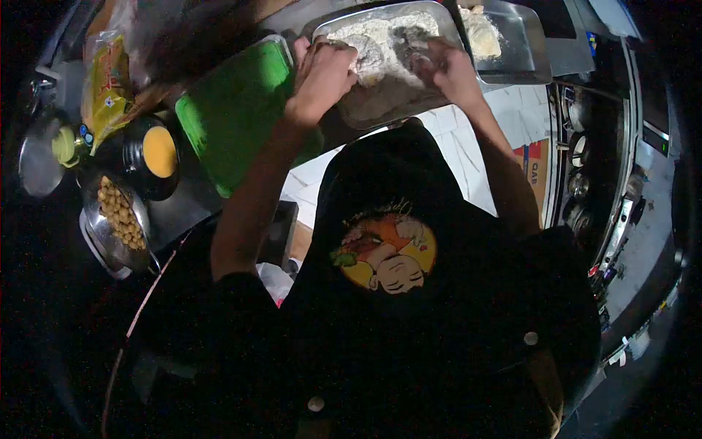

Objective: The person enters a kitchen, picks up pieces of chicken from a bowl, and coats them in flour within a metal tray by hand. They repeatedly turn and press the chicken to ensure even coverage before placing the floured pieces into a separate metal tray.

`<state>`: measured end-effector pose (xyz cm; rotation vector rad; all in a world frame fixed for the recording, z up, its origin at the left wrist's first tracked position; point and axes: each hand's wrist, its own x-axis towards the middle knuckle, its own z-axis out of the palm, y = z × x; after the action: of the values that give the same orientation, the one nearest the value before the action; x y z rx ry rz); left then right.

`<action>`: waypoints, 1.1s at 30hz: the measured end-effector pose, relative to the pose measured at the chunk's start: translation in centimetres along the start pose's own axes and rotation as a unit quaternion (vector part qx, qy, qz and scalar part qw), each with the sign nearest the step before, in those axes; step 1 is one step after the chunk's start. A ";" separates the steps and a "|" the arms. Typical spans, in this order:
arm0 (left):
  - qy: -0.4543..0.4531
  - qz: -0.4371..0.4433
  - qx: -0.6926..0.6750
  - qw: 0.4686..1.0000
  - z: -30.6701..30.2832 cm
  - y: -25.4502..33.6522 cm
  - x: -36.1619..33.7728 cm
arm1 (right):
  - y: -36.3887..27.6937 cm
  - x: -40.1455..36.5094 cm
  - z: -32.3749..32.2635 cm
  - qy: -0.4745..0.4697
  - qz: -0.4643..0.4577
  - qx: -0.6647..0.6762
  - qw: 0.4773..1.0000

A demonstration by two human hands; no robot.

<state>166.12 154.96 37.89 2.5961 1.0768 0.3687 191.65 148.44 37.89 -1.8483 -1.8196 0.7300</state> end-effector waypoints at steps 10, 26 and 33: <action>-0.039 0.037 0.009 0.999 -0.7 -0.8 0.6 | -1.3 -3.9 4.3 -0.184 0.070 0.252 0.948; -0.033 0.020 -0.006 0.999 0.2 -0.9 1.1 | 1.9 1.5 3.3 -0.291 -0.315 -0.017 0.903; -0.032 0.012 -0.016 0.999 -0.2 -0.4 1.2 | -4.0 -0.3 2.8 -0.032 -0.028 0.082 0.996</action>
<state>166.62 156.19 38.08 2.5754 1.0116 0.3047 186.79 148.12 38.36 -1.6813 -1.7853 0.8995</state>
